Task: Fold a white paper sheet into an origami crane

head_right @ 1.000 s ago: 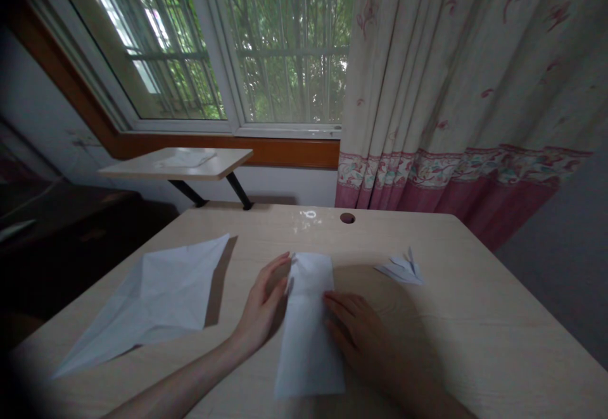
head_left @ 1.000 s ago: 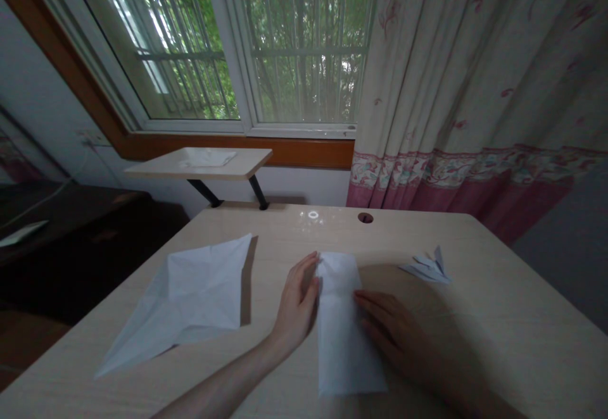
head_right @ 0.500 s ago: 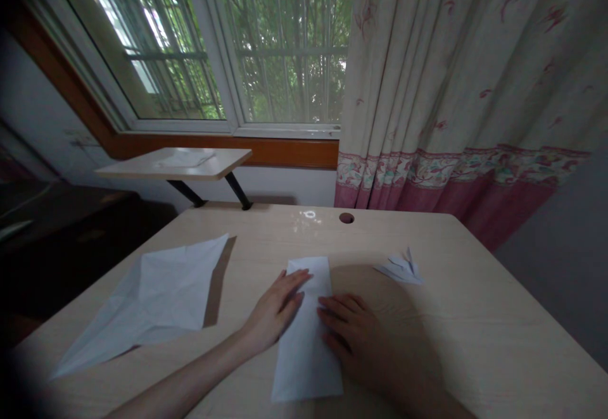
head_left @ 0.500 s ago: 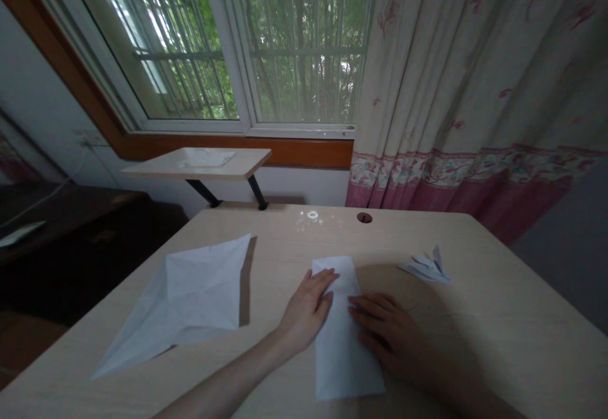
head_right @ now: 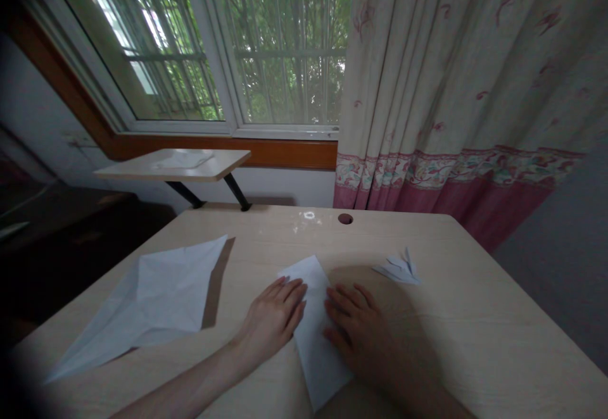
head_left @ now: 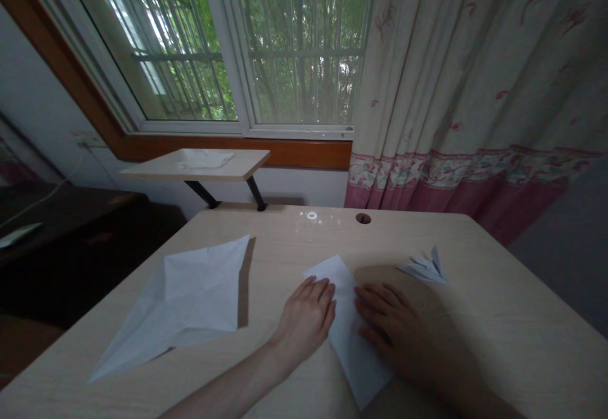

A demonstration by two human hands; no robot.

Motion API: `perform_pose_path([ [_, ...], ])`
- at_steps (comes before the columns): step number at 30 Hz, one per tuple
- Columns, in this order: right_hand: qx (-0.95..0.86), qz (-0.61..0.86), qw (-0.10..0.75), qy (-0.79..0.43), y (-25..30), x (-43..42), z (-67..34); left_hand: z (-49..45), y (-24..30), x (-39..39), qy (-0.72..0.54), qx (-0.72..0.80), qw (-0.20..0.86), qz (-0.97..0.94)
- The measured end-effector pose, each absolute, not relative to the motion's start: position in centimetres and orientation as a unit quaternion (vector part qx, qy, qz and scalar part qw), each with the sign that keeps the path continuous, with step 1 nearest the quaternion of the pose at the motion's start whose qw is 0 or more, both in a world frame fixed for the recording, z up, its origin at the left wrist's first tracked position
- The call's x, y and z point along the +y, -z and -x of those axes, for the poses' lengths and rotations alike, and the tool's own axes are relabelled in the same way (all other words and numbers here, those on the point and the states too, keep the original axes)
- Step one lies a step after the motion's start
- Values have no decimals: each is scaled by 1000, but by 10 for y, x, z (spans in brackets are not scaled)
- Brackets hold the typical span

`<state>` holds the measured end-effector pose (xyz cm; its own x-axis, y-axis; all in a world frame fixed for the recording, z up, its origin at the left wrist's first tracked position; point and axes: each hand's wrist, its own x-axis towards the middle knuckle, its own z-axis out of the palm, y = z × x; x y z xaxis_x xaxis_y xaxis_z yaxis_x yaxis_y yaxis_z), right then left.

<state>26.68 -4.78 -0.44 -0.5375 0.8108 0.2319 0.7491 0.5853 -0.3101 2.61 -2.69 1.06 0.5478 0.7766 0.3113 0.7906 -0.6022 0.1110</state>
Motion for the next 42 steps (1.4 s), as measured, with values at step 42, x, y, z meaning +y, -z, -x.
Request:
perform_pose_path([
  [42,-888,428,158,-56,36,-51,-264,-23,3,-29,156,-343,-17,926],
])
